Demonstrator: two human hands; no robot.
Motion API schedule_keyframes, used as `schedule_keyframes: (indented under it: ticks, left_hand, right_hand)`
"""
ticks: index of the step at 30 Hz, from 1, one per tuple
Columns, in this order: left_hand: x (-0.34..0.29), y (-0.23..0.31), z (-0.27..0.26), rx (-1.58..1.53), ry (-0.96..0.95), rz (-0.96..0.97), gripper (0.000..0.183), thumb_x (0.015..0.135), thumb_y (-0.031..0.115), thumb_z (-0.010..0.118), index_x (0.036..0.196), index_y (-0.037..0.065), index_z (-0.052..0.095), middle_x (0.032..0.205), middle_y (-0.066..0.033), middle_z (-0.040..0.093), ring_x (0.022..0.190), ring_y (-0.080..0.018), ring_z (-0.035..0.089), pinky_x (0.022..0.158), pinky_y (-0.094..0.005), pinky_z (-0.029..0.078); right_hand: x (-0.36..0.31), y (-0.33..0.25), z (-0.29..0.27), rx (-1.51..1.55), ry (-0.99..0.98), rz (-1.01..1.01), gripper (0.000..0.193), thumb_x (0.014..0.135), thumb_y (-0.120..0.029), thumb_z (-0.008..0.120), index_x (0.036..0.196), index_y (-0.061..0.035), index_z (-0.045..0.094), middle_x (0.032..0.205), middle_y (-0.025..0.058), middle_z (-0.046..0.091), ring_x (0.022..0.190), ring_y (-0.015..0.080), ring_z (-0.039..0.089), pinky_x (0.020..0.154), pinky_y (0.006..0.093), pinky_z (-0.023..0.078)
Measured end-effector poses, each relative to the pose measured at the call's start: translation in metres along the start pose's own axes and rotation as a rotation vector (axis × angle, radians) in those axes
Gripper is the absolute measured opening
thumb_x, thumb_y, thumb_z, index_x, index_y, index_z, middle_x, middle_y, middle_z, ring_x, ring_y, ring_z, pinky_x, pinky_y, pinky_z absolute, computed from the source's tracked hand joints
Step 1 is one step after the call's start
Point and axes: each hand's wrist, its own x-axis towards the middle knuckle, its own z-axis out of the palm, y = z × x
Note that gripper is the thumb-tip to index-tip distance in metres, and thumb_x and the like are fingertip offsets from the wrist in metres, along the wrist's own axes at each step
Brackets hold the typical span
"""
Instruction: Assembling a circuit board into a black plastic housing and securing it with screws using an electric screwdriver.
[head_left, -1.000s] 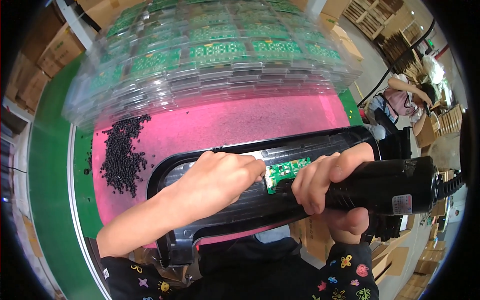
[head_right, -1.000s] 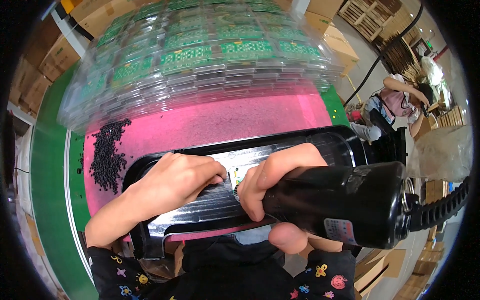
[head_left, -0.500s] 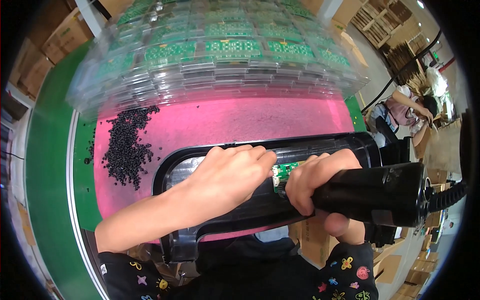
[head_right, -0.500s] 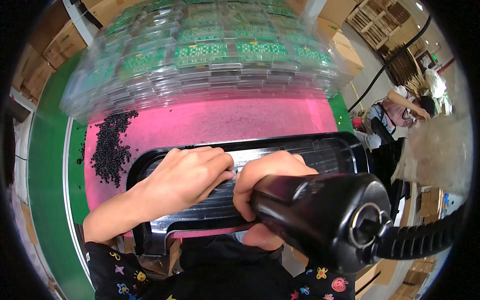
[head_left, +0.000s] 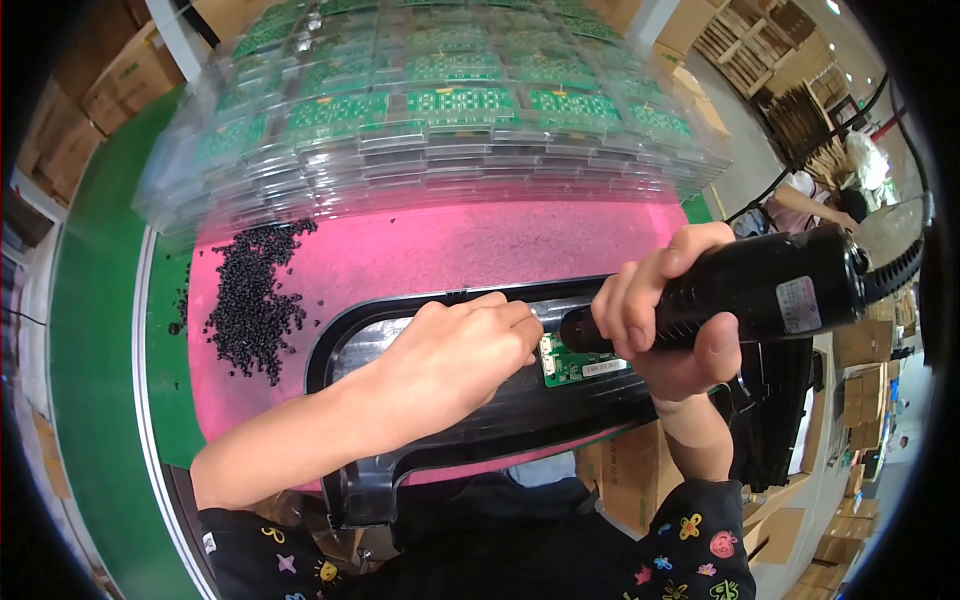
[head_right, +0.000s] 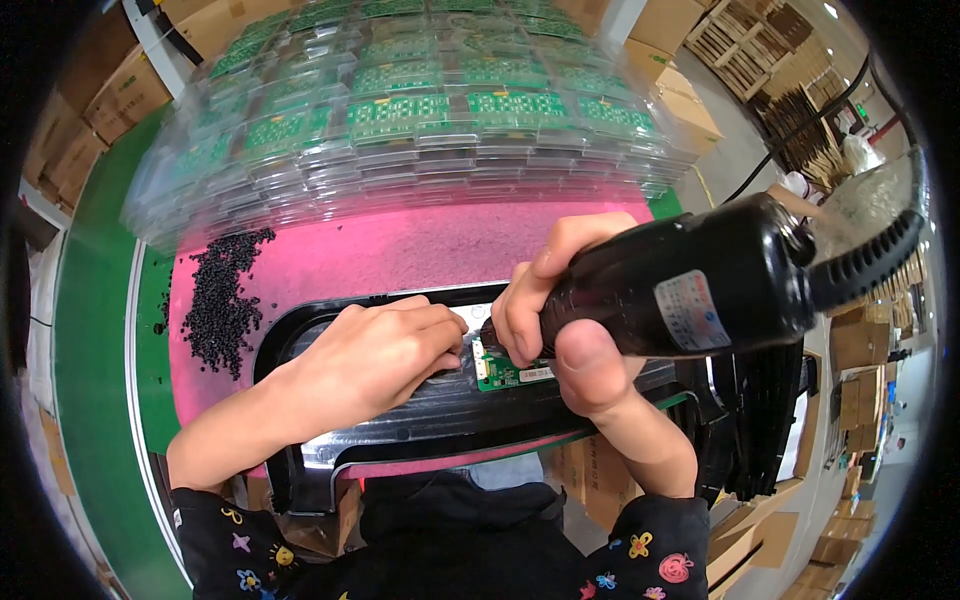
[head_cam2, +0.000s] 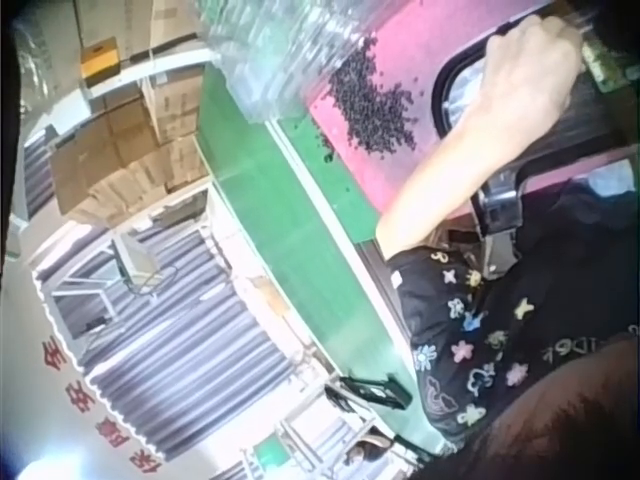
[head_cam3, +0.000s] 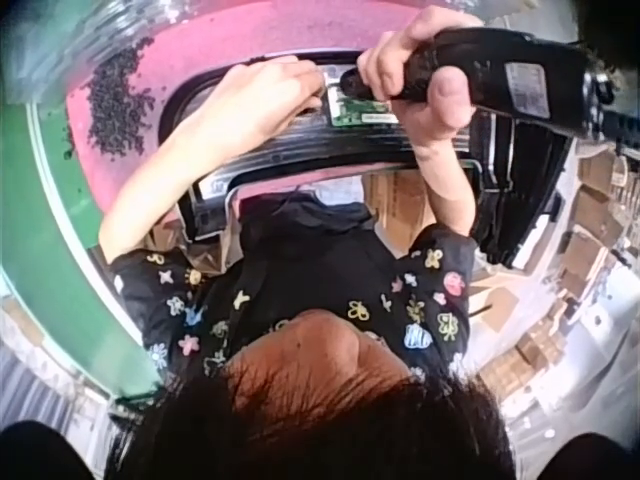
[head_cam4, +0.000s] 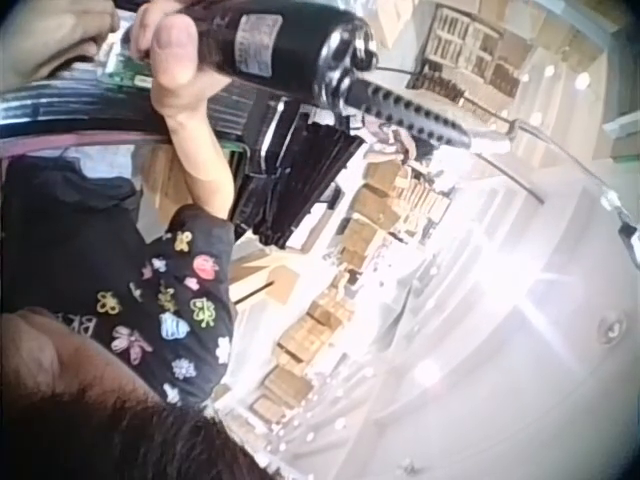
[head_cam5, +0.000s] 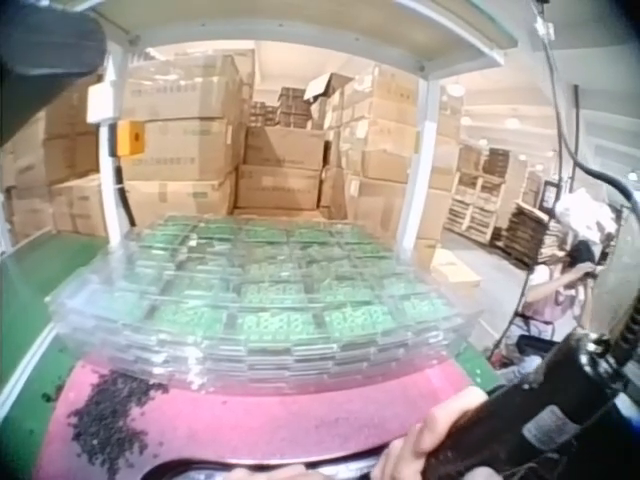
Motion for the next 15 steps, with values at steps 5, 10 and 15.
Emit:
schedule_keyframes:
  ticks: [5, 10, 15]
  left_hand:
    - [0.001, -0.002, 0.002, -0.004, 0.032, 0.005, 0.013, 0.089, 0.013, 0.064, 0.092, 0.0, 0.06, 0.09, -0.0108, 0.064, 0.086, -0.0307, 0.064, 0.064, -0.0427, 0.052]
    - [0.001, -0.003, 0.001, -0.021, 0.033, -0.011, 0.012, 0.088, 0.011, 0.064, 0.092, 0.0, 0.06, 0.089, -0.0109, 0.064, 0.086, -0.0309, 0.064, 0.064, -0.0425, 0.053]
    - [0.003, 0.0, 0.002, -0.001, 0.032, -0.013, 0.011, 0.088, 0.01, 0.064, 0.091, 0.0, 0.061, 0.087, -0.0114, 0.064, 0.087, -0.0314, 0.064, 0.064, -0.0431, 0.053]
  right_hand:
    - [0.001, 0.008, -0.003, 0.019, -0.047, 0.022, 0.056, 0.089, -0.056, 0.06, 0.105, -0.0065, 0.039, 0.056, 0.0008, 0.046, 0.043, 0.0126, 0.045, 0.045, 0.0275, 0.041]
    - [0.018, 0.016, -0.017, 0.262, -0.471, 0.005, 0.058, 0.085, -0.049, 0.074, 0.108, -0.0041, 0.044, 0.061, 0.0023, 0.05, 0.048, 0.0123, 0.048, 0.046, 0.0266, 0.039]
    - [0.012, 0.013, -0.01, 0.384, -0.267, 0.209, 0.053, 0.077, -0.028, 0.082, 0.107, 0.0006, 0.048, 0.067, 0.0045, 0.057, 0.056, 0.0094, 0.054, 0.052, 0.0231, 0.043]
